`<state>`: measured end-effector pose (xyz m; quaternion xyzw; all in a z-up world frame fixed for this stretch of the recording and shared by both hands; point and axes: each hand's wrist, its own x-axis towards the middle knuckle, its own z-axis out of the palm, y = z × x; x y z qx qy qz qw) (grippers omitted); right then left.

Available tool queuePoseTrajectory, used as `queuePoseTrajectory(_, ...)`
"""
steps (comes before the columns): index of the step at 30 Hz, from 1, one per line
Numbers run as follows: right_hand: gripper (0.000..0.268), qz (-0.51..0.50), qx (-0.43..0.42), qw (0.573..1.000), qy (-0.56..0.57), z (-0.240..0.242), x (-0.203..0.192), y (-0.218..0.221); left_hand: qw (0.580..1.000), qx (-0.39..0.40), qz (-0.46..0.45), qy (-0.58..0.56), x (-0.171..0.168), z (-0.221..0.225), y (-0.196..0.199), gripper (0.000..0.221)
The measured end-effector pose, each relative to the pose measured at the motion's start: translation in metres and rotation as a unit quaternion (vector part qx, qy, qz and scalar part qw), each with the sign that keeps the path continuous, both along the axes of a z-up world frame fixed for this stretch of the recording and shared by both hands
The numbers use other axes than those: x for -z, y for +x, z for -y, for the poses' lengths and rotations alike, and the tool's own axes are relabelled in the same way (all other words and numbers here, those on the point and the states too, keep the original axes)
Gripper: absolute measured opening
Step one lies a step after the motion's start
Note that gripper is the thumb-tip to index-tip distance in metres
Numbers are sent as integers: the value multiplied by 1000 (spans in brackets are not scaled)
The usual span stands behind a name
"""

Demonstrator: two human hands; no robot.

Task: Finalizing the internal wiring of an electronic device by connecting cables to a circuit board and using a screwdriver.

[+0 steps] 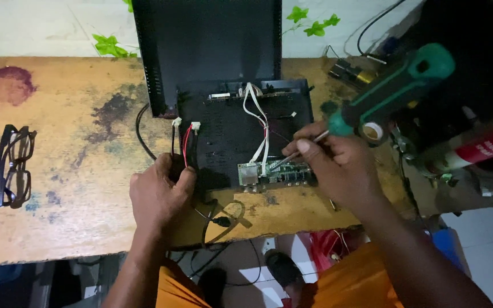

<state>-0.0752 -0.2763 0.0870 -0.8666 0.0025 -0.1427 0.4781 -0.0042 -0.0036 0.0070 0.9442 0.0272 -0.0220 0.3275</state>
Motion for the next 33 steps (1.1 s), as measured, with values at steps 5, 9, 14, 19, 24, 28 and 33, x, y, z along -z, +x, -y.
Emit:
queuePoseTrajectory(5, 16, 38, -25, 999, -12, -5, 11, -1, 1000, 8, 14, -3, -1, 2, 0, 38)
queuePoseTrajectory(9, 19, 62, -60, 996, -14, -4, 17, 2, 1000, 14, 26, 5, 8, -2, 2, 39)
queuePoseTrajectory(14, 17, 20, -62, 998, 2, -7, 13, 2, 1000, -6, -4, -9, 0, 0, -2, 36)
queuePoseTrajectory(19, 16, 25, -126, 991, 20, 0, 19, 4, 1000, 10, -5, -1, 6, -2, 3, 35)
queuePoseTrajectory(24, 22, 83, -111, 984, 113, 28, 29, -3, 1000, -3, -21, 6, 8, -2, 3, 36)
queuePoseTrajectory(28, 21, 132, -63, 983, 113, 59, 49, -14, 1000, 14, 1, 3, 10, -4, 5, 34)
queuePoseTrajectory(33, 22, 147, -14, 977, 153, 56, 34, -32, 1000, 14, -2, 16, 7, -1, 3, 33)
